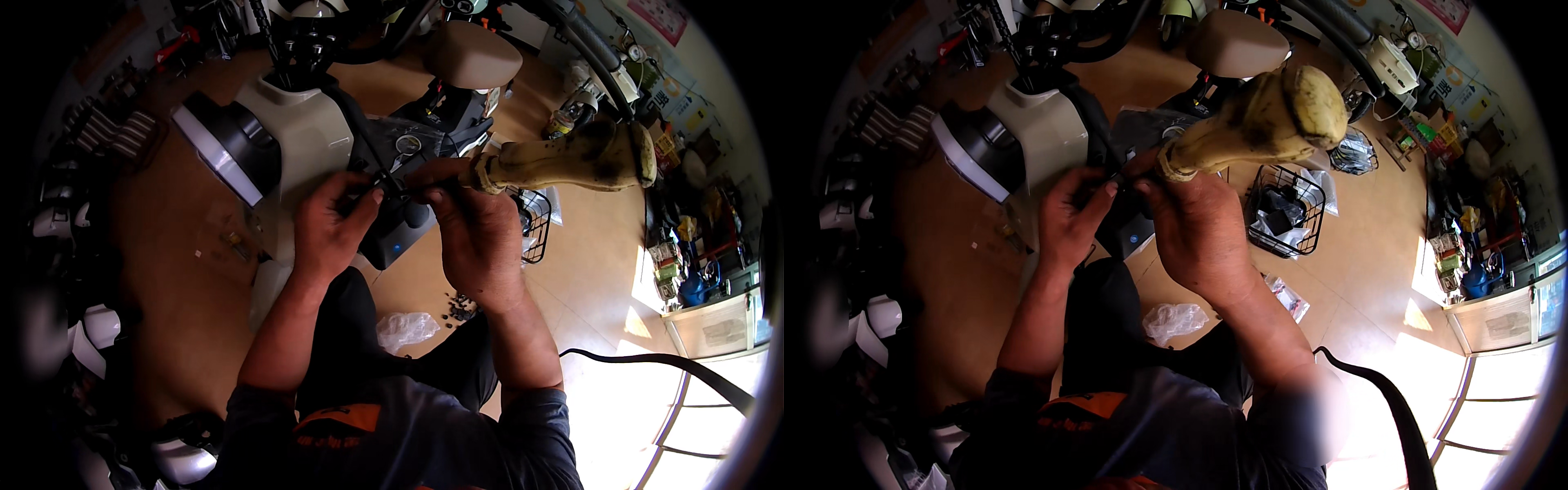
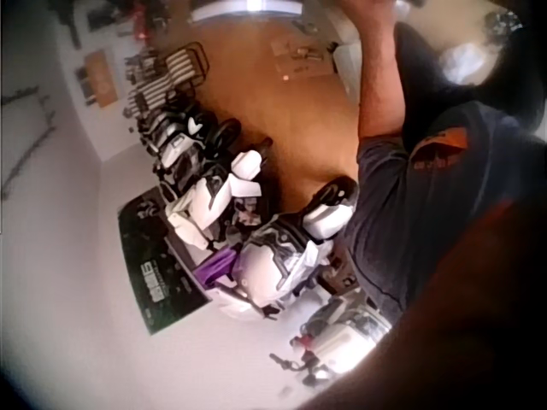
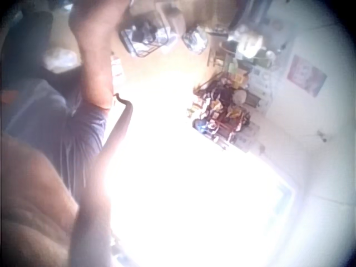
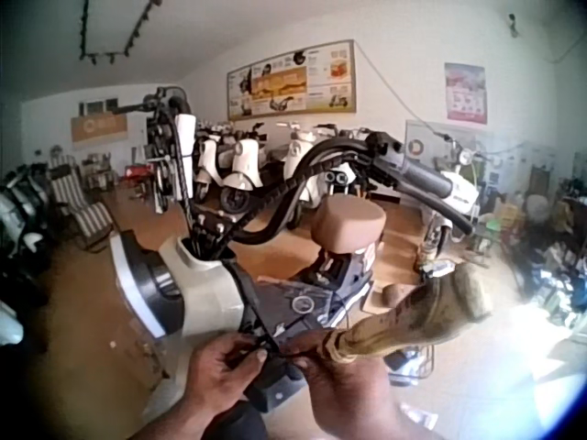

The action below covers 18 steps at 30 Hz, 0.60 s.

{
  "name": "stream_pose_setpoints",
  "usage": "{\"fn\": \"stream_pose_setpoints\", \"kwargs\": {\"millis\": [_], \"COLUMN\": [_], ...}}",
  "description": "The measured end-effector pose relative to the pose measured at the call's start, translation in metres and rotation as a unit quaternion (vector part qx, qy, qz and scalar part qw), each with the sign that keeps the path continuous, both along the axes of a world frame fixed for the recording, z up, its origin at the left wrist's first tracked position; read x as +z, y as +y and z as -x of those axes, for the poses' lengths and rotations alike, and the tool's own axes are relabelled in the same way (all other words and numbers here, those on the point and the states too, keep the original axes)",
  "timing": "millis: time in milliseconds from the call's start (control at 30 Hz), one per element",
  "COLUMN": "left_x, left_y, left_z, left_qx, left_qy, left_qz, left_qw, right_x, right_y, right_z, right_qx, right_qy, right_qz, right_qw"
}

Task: The person assembles an electric scooter in a workshop. They attach the handlebars, connect wiring, and install the dashboard using a screwdriver and wrench. The scooter is partially wrapped in protective plastic during assembly.

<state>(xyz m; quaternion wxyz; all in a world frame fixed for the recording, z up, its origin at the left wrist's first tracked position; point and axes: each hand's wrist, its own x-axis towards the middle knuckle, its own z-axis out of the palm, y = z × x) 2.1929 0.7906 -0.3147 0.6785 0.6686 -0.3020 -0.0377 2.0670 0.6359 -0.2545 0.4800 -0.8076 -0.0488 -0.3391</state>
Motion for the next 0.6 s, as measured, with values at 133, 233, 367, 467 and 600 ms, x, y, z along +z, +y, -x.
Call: {"fn": "stream_pose_setpoints", "kwargs": {"millis": [133, 233, 367, 467, 600], "left_x": [-0.002, -0.001, 0.000, -0.004, -0.003], "left_y": [0.001, 0.000, 0.001, 0.000, -0.001], "left_z": [-0.001, 0.000, 0.001, -0.002, 0.000], "left_qx": [0.005, 0.003, -0.001, -0.004, 0.007], "left_qy": [-0.002, -0.004, -0.001, -0.004, -0.018], "left_qz": [0.000, 0.001, 0.010, 0.021, 0.017], "left_qw": [1.000, 1.000, 1.000, 1.000, 1.000], "right_x": [0.002, 0.003, 0.005, 0.013, 0.013], "right_y": [0.001, 0.000, 0.000, -0.002, -0.002], "right_z": [-0.002, 0.000, -0.004, -0.007, -0.013], "right_qx": [-0.021, -0.039, -0.053, -0.058, -0.054], "right_qy": [-0.022, -0.023, -0.035, -0.028, -0.009], "right_qz": [0.036, 0.059, 0.082, 0.111, 0.075], "right_qw": [0.999, 0.997, 0.995, 0.992, 0.996]}}
